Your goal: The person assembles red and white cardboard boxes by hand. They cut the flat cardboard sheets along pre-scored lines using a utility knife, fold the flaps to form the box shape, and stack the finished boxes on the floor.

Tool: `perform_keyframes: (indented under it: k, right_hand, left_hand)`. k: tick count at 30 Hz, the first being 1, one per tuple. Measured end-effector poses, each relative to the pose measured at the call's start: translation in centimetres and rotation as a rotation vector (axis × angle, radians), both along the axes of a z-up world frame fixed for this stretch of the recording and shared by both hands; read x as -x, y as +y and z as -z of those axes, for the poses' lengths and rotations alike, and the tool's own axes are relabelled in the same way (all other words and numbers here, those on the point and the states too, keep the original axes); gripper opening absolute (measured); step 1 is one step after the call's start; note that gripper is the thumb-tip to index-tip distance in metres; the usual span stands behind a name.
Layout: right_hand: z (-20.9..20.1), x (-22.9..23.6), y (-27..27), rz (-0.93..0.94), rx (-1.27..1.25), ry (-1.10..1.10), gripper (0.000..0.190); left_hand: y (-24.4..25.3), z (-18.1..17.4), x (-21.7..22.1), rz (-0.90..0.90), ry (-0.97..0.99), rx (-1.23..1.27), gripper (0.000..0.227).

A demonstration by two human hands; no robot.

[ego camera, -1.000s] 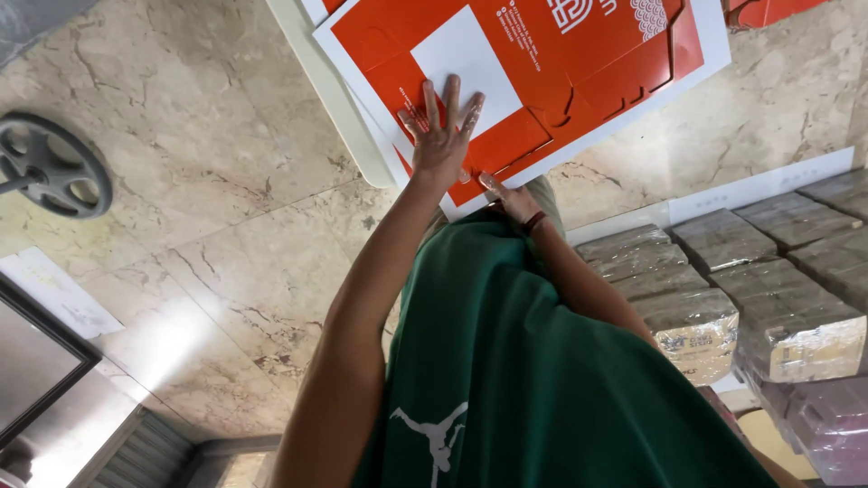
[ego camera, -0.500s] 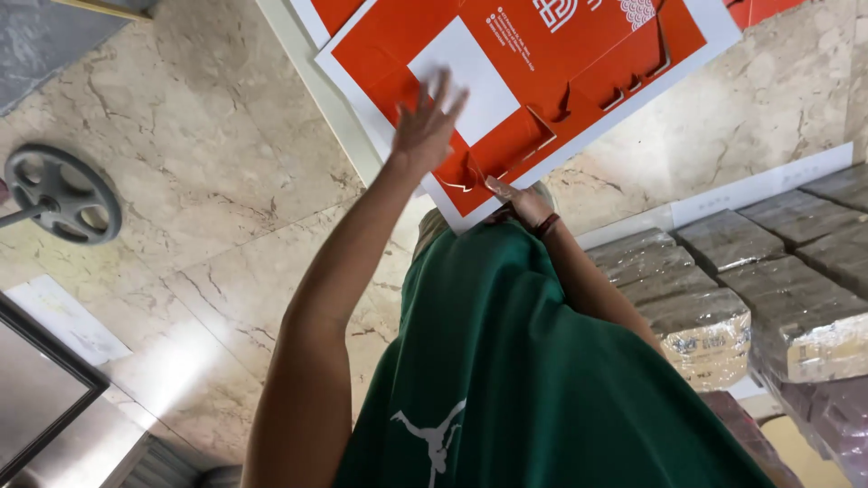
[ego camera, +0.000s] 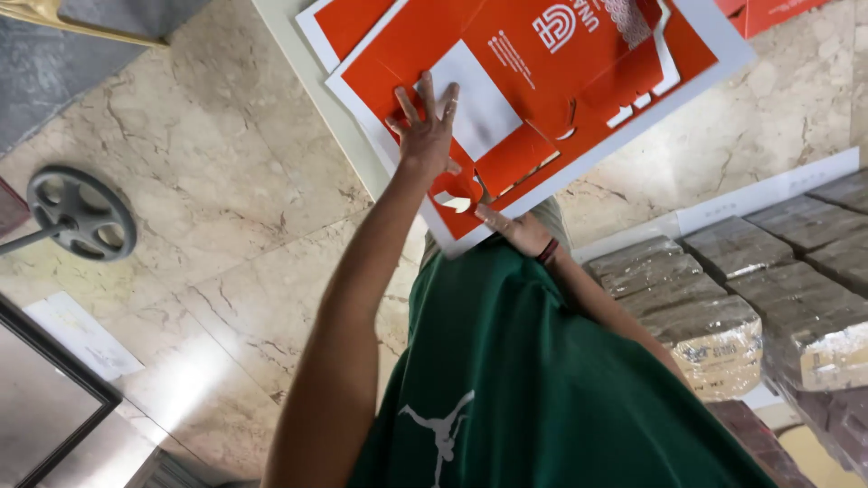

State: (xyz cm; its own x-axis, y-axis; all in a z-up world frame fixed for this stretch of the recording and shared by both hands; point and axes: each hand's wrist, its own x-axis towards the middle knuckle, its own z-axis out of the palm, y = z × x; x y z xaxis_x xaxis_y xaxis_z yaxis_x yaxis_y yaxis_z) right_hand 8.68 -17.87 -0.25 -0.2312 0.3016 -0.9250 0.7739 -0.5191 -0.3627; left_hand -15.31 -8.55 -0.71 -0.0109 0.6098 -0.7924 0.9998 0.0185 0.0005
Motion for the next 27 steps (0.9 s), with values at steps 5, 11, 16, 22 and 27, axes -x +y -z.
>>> perform_keyframes:
  k: [5,11,16,22,27]
  right_hand:
    - [2.7,-0.7,-0.4,0.872,0.278,0.308,0.054]
    - [2.8,1.8,2.5,1.302,0.163,0.312,0.054]
    - [2.8,-2.9,0.6,1.571,0.010,0.230,0.062]
    - [2.4,-7.9,-1.0,1.265,-0.031,0.177,0.053]
    - [1.7,-8.2,-1.8,1.016,-0.314,0.098,0.035]
  left_hand:
    - [3.8,-0.4,2.0,-0.135,-0.090,-0.348,0.076]
    - [11.9,6.9,6.7,-0.261,-0.459,-0.860,0.077]
    - [13.1,-2.7,5.5,-0.497,-0.507,-0.314,0.090]
    - [10.5,-6.9,3.6,-0.748,-0.608,0.049,0.040]
    - [8.1,-6.4,2.0,-0.931,-0.634,-0.027,0.096]
